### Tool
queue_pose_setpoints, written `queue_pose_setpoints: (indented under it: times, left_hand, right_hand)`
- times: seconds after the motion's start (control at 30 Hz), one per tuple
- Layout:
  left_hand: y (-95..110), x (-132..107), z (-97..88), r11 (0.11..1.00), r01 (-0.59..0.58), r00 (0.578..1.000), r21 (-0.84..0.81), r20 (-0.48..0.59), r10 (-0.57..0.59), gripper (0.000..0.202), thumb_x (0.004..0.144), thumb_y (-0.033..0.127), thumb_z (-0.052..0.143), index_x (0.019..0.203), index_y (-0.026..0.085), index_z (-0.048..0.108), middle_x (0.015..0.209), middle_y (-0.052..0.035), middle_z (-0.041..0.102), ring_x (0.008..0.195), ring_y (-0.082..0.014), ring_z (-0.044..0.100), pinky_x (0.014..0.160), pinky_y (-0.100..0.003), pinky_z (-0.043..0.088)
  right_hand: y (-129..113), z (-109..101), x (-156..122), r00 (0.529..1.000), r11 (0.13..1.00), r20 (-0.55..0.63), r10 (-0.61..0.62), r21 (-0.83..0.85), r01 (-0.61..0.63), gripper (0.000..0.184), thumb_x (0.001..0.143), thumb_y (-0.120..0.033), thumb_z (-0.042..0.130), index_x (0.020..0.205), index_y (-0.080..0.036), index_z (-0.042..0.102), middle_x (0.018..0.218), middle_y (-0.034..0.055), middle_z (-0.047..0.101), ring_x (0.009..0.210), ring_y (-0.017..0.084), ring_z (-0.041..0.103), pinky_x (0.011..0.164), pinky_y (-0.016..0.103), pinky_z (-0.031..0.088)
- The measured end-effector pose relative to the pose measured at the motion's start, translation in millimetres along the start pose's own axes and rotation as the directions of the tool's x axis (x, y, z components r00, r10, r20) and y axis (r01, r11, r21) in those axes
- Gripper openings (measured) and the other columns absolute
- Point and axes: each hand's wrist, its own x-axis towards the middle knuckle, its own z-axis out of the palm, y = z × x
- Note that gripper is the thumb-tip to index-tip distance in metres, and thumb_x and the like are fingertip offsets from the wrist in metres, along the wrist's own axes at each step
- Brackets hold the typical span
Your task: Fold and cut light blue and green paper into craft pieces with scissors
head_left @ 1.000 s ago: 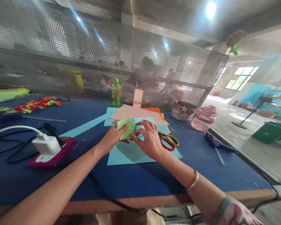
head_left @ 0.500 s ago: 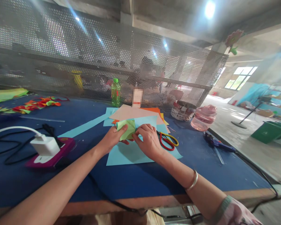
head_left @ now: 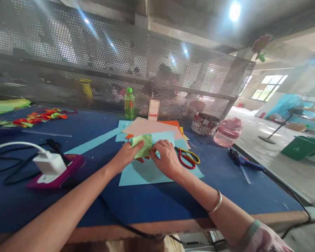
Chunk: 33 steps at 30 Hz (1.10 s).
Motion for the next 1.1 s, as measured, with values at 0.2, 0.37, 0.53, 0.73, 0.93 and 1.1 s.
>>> queue_pose_setpoints:
  times: [0.2, 0.37, 0.53, 0.73, 0.93, 1.1]
  left_hand:
    - [-2, 1, -0.7, 1.000, 0.005, 1.000, 0.007, 0.006, -0.005, 0.048, 0.080, 0.055, 0.057, 0.096, 0.010, 0.066, 0.078, -0.0106, 0.073, 0.068, -0.0235, 0.070, 0.054, -0.031, 0.056]
    - [1, 0, 0.5, 1.000, 0.014, 1.000, 0.005, 0.001, -0.014, 0.050, 0.079, 0.056, 0.057, 0.096, 0.010, 0.066, 0.082, -0.0130, 0.074, 0.070, -0.0252, 0.070, 0.056, -0.032, 0.056]
    - [2, -1, 0.3, 1.000, 0.015, 1.000, 0.002, -0.009, -0.015, 0.047, 0.077, 0.055, 0.059, 0.093, 0.011, 0.067, 0.082, -0.0126, 0.074, 0.069, -0.0248, 0.070, 0.055, -0.031, 0.056]
    - [-2, 2, -1.7, 0.999, -0.042, 0.997, 0.030, -0.064, 0.044, 0.045, 0.078, 0.055, 0.059, 0.090, 0.012, 0.066, 0.075, -0.0101, 0.073, 0.065, -0.0239, 0.070, 0.054, -0.032, 0.056]
    - [2, 3, -1.6, 0.989, -0.078, 0.970, 0.122, -0.222, 0.104, 0.046, 0.082, 0.054, 0.052, 0.077, 0.010, 0.066, 0.057, -0.0072, 0.068, 0.048, -0.0197, 0.064, 0.050, -0.031, 0.055]
    - [5, -1, 4.0, 0.991, -0.116, 0.975, 0.064, -0.181, 0.126, 0.044, 0.080, 0.056, 0.054, 0.078, 0.014, 0.065, 0.052, -0.0035, 0.064, 0.045, -0.0194, 0.061, 0.046, -0.030, 0.052]
  right_hand:
    - [0, 1, -1, 1.000, 1.000, -0.001, -0.017, -0.003, 0.017, 0.014, 0.083, -0.014, 0.056, 0.070, -0.018, 0.054, 0.080, 0.0033, 0.061, 0.083, 0.019, 0.051, 0.072, 0.029, 0.033]
    - [0, -1, -1, 1.000, 1.000, -0.006, -0.014, -0.001, 0.014, 0.014, 0.083, -0.015, 0.056, 0.069, -0.019, 0.055, 0.079, 0.0033, 0.062, 0.082, 0.019, 0.052, 0.072, 0.030, 0.033]
    - [-1, -3, -1, 1.000, 1.000, 0.005, 0.003, 0.004, -0.003, 0.013, 0.083, -0.016, 0.058, 0.071, -0.019, 0.058, 0.079, 0.0029, 0.063, 0.081, 0.019, 0.053, 0.072, 0.030, 0.033]
    - [-1, -8, -2, 0.993, 0.992, 0.008, 0.121, 0.028, -0.121, 0.027, 0.084, -0.031, 0.062, 0.060, -0.019, 0.057, 0.070, 0.0024, 0.061, 0.076, 0.018, 0.054, 0.067, 0.028, 0.032]
    - [-1, -4, -5, 0.848, 0.790, 0.410, 0.335, 0.368, -0.490, 0.053, 0.083, -0.063, 0.049, 0.055, -0.019, 0.060, 0.053, 0.0004, 0.055, 0.052, 0.012, 0.049, 0.051, 0.025, 0.030]
    - [-2, -2, -2, 0.843, 0.333, 0.508, 0.176, 0.775, -0.537, 0.041, 0.078, -0.057, 0.058, 0.086, -0.018, 0.064, 0.083, 0.0033, 0.064, 0.072, 0.013, 0.057, 0.056, 0.021, 0.043]
